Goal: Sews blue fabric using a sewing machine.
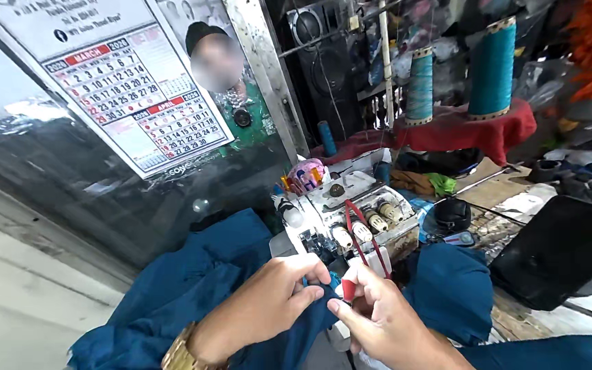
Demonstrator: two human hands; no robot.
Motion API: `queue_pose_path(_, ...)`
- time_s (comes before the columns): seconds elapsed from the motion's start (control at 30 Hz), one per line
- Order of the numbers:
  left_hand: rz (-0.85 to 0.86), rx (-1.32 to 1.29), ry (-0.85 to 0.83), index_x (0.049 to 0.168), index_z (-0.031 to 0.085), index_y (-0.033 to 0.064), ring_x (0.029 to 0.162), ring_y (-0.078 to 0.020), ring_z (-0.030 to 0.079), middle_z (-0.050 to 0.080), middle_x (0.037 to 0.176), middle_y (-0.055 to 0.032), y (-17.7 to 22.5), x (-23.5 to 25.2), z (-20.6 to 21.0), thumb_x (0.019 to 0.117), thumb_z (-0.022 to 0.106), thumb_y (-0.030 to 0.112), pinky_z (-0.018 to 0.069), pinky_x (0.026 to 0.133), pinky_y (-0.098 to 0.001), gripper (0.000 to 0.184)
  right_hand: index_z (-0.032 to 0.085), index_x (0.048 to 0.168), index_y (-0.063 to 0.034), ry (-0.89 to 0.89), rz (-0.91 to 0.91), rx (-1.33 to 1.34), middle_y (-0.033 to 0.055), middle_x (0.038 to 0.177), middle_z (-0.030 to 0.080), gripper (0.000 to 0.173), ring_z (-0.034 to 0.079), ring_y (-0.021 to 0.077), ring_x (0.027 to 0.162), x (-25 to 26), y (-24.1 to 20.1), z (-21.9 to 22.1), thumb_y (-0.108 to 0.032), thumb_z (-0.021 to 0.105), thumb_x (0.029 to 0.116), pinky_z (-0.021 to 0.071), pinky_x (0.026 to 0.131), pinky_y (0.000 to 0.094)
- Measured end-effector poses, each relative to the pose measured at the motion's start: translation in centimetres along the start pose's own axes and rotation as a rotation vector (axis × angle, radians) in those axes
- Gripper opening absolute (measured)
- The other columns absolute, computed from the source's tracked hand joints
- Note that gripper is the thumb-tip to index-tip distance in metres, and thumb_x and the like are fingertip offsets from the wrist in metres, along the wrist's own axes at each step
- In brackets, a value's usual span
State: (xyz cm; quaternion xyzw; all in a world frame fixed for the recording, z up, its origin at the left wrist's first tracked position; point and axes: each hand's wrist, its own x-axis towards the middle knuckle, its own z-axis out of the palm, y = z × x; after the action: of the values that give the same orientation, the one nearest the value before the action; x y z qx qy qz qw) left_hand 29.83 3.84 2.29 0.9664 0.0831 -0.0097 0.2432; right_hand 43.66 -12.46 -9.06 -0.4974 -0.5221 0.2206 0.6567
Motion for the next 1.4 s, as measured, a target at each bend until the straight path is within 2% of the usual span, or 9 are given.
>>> queue_pose_path(0.2, 0.065, 0.34, -0.336, 0.104, 0.073, 0.0201, 0.072, -0.0079, 0.061, 0.067, 0.09, 0.0045, 3.6, 1.2, -3.4, 0.1022, 0.062, 0.032, 0.0537, 0.067, -0.0304, 0.017, 0.054, 0.125, -0.0096, -0.129, -0.15, -0.181, 0.0006, 0.091, 0.068, 0.026, 0.062, 0.0093, 0.064, -1.3, -1.5, 0.0, -0.024, 0.061, 0.1038, 0.0558, 0.055, 0.0293)
queue_pose_path(0.3, 0.08, 0.62, -0.236, 0.1, 0.074, 0.0248, 0.082, -0.0083, 0.064, 0.065, 0.098, 0.0051, 3.3, 0.7, -3.5, 0.1003, 0.061, 0.047, 0.057, 0.072, -0.0336, 0.025, 0.053, 0.137, -0.0126, -0.03, -0.017, -0.118, -0.001, 0.123, 0.069, 0.037, 0.072, 0.0116, 0.078, -1.6, 0.1, -0.6, -0.018, 0.061, 0.1014, 0.0648, 0.062, 0.0315)
queue_pose_path(0.43, 0.12, 0.205, -0.23, 0.107, 0.071, 0.0152, 0.102, -0.0072, 0.065, 0.066, 0.122, 0.0018, 0.1, 0.0, -2.9, 0.1014, 0.059, 0.048, 0.0581, 0.086, -0.0293, 0.035, 0.058, 0.132, -0.0121, 0.069, -0.03, -0.096, 0.0004, 0.131, 0.064, 0.032, 0.072, 0.0127, 0.077, -2.2, 0.8, -1.7, -0.012, 0.062, 0.1006, 0.0661, 0.062, 0.0318)
queue_pose_path(0.57, -0.033, -0.06, -0.373, 0.11, 0.066, 0.0156, 0.064, -0.0093, 0.067, 0.07, 0.082, 0.0022, 1.1, -0.1, -2.9, 0.1021, 0.062, 0.041, 0.0593, 0.058, -0.0273, 0.027, 0.06, 0.129, -0.0147, -0.079, -0.062, -0.139, -0.0008, 0.126, 0.066, 0.028, 0.07, 0.0094, 0.075, -0.2, 0.6, -1.7, -0.014, 0.062, 0.1013, 0.0645, 0.064, 0.0289)
queue_pose_path(0.83, -0.123, 0.018, -0.471, 0.114, 0.064, 0.0173, 0.058, -0.0089, 0.065, 0.068, 0.077, 0.0024, 3.3, 0.3, -4.0, 0.1038, 0.059, 0.039, 0.057, 0.053, -0.0266, 0.025, 0.05, 0.141, -0.0151, -0.362, -0.038, -0.126, 0.0022, 0.119, 0.068, 0.05, 0.07, 0.0108, 0.076, 3.1, -1.5, -1.6, -0.016, 0.071, 0.0947, 0.0632, 0.066, 0.0309)
queue_pose_path(0.93, -0.176, 0.096, -0.478, 0.118, 0.064, 0.0178, 0.061, -0.0099, 0.066, 0.069, 0.081, 0.002, 3.9, 1.0, -4.6, 0.1048, 0.057, 0.039, 0.0594, 0.056, -0.029, 0.026, 0.063, 0.115, -0.0079, -0.497, 0.012, -0.279, 0.0048, 0.094, 0.066, 0.027, 0.065, 0.0134, 0.078, 3.9, -2.1, -2.1, -0.031, 0.065, 0.0995, 0.056, 0.069, 0.035)
queue_pose_path(1.03, -0.146, 0.232, -0.466, 0.113, 0.067, 0.0163, 0.066, -0.0104, 0.064, 0.067, 0.084, 0.0008, 2.7, 1.7, -4.5, 0.1026, 0.06, 0.044, 0.057, 0.063, -0.033, 0.03, 0.066, 0.089, -0.005, -0.511, -0.038, -0.396, 0.0077, 0.085, 0.058, 0.037, 0.058, 0.0179, 0.079, 2.8, -1.8, -2.0, -0.038, 0.056, 0.1037, 0.0488, 0.071, 0.0365)
queue_pose_path(1.2, -0.028, 0.335, -0.537, 0.116, 0.064, 0.0093, 0.089, -0.0245, 0.065, 0.065, 0.101, -0.0093, 4.7, 0.9, -2.7, 0.1059, 0.053, 0.031, 0.0549, 0.08, -0.0478, 0.026, 0.072, 0.103, -0.0123, -0.294, 0.069, -0.589, 0.0134, 0.143, 0.05, 0.023, 0.059, 0.0244, 0.121, -3.1, -2.9, -0.9, -0.034, 0.066, 0.097, 0.0591, 0.086, 0.0415)
queue_pose_path(1.4, -0.133, 0.507, -0.392, 0.115, 0.067, 0.0157, 0.092, -0.0201, 0.067, 0.067, 0.099, -0.004, 1.5, 0.9, -3.1, 0.105, 0.054, 0.04, 0.0563, 0.082, -0.045, 0.029, 0.069, 0.119, -0.0151, -0.358, 0.138, -0.264, 0.0002, 0.091, 0.073, 0.024, 0.07, 0.011, 0.075, -1.6, 0.7, -1.2, -0.03, 0.056, 0.1049, 0.0609, 0.068, 0.0344)
